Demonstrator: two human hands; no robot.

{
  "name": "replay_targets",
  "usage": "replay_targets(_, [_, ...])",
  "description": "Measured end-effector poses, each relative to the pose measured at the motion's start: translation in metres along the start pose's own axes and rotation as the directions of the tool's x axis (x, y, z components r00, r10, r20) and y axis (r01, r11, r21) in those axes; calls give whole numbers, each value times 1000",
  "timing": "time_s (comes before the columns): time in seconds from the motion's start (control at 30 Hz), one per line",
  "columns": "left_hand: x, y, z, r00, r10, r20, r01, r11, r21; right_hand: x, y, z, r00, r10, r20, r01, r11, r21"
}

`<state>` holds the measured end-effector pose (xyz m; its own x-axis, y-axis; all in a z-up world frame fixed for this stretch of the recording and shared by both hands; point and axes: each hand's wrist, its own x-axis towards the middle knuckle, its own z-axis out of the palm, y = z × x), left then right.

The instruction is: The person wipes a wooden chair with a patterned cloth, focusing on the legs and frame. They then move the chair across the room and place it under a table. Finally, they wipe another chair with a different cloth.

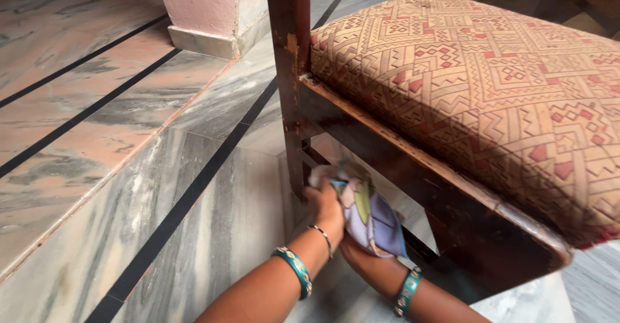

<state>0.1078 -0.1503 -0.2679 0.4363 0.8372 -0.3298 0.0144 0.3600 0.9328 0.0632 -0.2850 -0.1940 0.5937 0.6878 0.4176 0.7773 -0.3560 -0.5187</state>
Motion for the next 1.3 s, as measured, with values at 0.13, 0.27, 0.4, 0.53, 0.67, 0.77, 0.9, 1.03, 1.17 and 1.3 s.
replay_targets(0.13, [38,24,-29,971,82,-223,-81,997,12,26,-2,34,990,-139,-18,139,990,22])
replay_targets(0.27, [78,59,-59,933,214,-289,-218,976,19,27,-4,79,883,-456,-113,440,886,-145])
replay_targets(0.4, [122,88,-84,900,211,-380,-344,880,-327,3,7,134,999,-6,-53,34,843,537])
replay_targets(0.53, [146,81,-85,967,-96,-238,-40,859,-510,19,44,192,705,526,475,-665,260,700])
replay_targets(0.67, [164,49,-59,886,-332,324,454,769,-451,39,99,245,464,532,708,-810,-67,582])
replay_targets(0.77, [186,35,-49,910,-240,339,338,901,-271,58,145,283,532,544,649,-720,-112,684])
replay_targets(0.9, [204,22,-69,816,546,-191,-435,797,419,80,196,310,680,733,0,-236,219,947])
replay_targets(1.03, [208,23,-85,803,582,-130,-554,809,199,101,212,309,722,690,57,-299,238,924])
replay_targets(1.17, [194,20,-62,947,200,252,-151,968,-201,133,185,303,842,504,190,-387,319,865])
replay_targets(1.3, [185,5,-49,915,249,317,-218,967,-131,141,168,281,803,484,347,-574,473,668])
